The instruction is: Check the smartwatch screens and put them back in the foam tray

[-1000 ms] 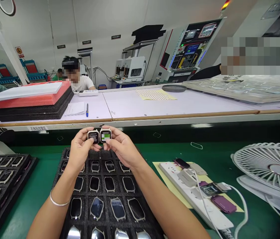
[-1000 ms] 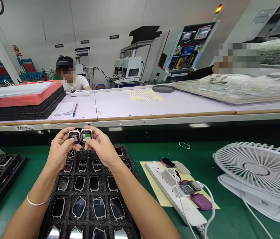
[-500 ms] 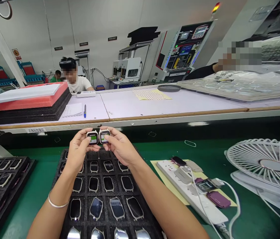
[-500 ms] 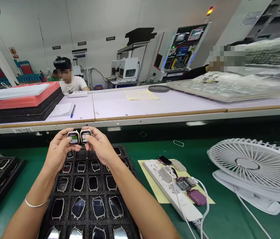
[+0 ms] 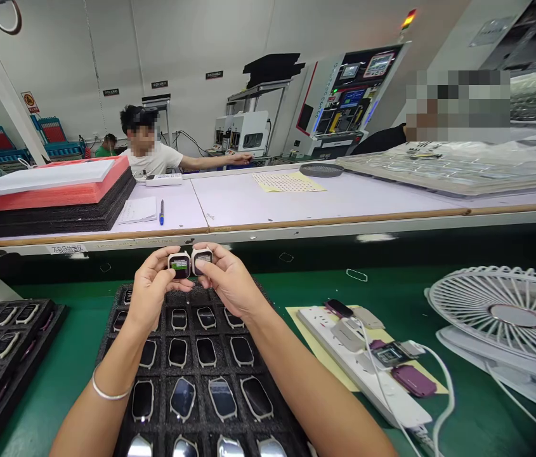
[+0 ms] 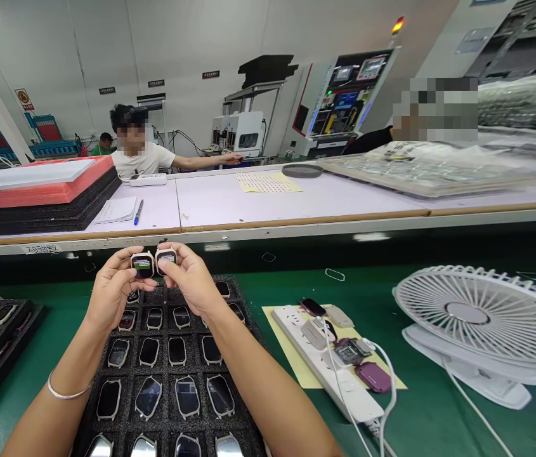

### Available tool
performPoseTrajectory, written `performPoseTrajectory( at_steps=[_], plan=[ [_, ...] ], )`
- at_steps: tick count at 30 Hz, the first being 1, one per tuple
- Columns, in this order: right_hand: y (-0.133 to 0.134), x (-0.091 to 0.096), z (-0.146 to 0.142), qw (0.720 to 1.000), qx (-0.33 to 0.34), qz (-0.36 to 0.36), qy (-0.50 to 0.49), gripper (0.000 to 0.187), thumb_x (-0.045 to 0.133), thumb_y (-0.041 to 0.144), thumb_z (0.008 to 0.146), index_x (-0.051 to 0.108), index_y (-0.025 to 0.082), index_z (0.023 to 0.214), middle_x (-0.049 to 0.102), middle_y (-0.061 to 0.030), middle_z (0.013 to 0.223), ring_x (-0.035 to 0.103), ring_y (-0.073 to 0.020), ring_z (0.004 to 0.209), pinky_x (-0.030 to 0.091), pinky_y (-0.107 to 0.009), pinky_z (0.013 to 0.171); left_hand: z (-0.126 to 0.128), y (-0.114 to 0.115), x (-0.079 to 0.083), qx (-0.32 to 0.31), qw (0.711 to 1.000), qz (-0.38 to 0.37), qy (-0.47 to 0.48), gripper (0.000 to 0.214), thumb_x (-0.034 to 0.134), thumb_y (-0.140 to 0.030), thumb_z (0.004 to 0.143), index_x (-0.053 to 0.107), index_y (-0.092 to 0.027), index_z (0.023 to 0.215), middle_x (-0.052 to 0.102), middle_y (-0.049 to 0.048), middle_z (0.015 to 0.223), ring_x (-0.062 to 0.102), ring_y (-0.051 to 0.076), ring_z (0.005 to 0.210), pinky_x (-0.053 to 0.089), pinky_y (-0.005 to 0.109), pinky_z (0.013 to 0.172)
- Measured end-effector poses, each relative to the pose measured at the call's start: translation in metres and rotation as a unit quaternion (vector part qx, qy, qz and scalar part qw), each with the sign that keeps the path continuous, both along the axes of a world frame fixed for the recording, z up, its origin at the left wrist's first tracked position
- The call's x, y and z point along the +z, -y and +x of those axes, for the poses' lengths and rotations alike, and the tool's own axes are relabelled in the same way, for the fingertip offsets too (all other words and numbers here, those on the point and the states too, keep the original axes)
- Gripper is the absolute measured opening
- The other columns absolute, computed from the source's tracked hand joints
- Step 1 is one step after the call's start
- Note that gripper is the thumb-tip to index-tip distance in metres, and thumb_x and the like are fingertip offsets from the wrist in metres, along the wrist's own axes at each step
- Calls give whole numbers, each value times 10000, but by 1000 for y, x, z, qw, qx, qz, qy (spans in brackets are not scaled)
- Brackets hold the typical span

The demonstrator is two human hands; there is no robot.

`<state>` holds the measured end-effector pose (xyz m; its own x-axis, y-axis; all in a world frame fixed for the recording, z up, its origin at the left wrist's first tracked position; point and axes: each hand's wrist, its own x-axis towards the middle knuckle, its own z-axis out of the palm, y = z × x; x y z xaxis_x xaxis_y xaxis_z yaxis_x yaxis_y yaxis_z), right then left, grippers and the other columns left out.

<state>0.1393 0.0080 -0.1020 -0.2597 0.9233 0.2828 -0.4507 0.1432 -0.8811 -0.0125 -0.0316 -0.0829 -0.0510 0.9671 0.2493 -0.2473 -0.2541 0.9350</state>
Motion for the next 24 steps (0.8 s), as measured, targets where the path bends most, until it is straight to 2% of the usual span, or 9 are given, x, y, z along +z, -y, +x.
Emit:
performPoseTrajectory(
  at_steps=[11, 14, 20, 24],
  plan=[
    [5, 5, 0, 1000, 23, 6, 5, 424, 760, 174, 684, 651, 223, 1091, 610, 11, 885, 498, -83, 586, 434, -251, 542, -1, -2, 0, 18, 1000, 1, 1, 359, 677, -267, 749, 628, -160, 1088, 710, 11, 880, 721, 154, 570, 615, 272, 569],
    [5, 5, 0, 1000, 30, -1, 3, 398, 749, 197, 708, 653, 220, 1093, 619, 14, 870, 515, -75, 559, 427, -251, 543, -1, -2, 1, 30, 1000, -3, 1, 363, 690, -277, 741, 625, -159, 1077, 712, 11, 860, 712, 150, 548, 610, 270, 550],
    [3, 3, 2, 999, 38, -12, -5, 370, 757, 278, 751, 654, 217, 1102, 623, 8, 860, 531, -89, 553, 429, -267, 533, -2, 0, 2, 11, 1000, 8, 6, 378, 687, -276, 736, 623, -161, 1091, 710, 15, 874, 717, 151, 578, 613, 275, 571],
    [3, 2, 1, 999, 35, -8, -3, 389, 774, 305, 753, 650, 218, 1112, 628, 10, 856, 519, -85, 544, 422, -265, 527, 0, -1, 2, 28, 999, 13, -21, 410, 732, -270, 725, 620, -165, 1105, 700, 14, 908, 696, 118, 554, 595, 242, 552]
  ],
)
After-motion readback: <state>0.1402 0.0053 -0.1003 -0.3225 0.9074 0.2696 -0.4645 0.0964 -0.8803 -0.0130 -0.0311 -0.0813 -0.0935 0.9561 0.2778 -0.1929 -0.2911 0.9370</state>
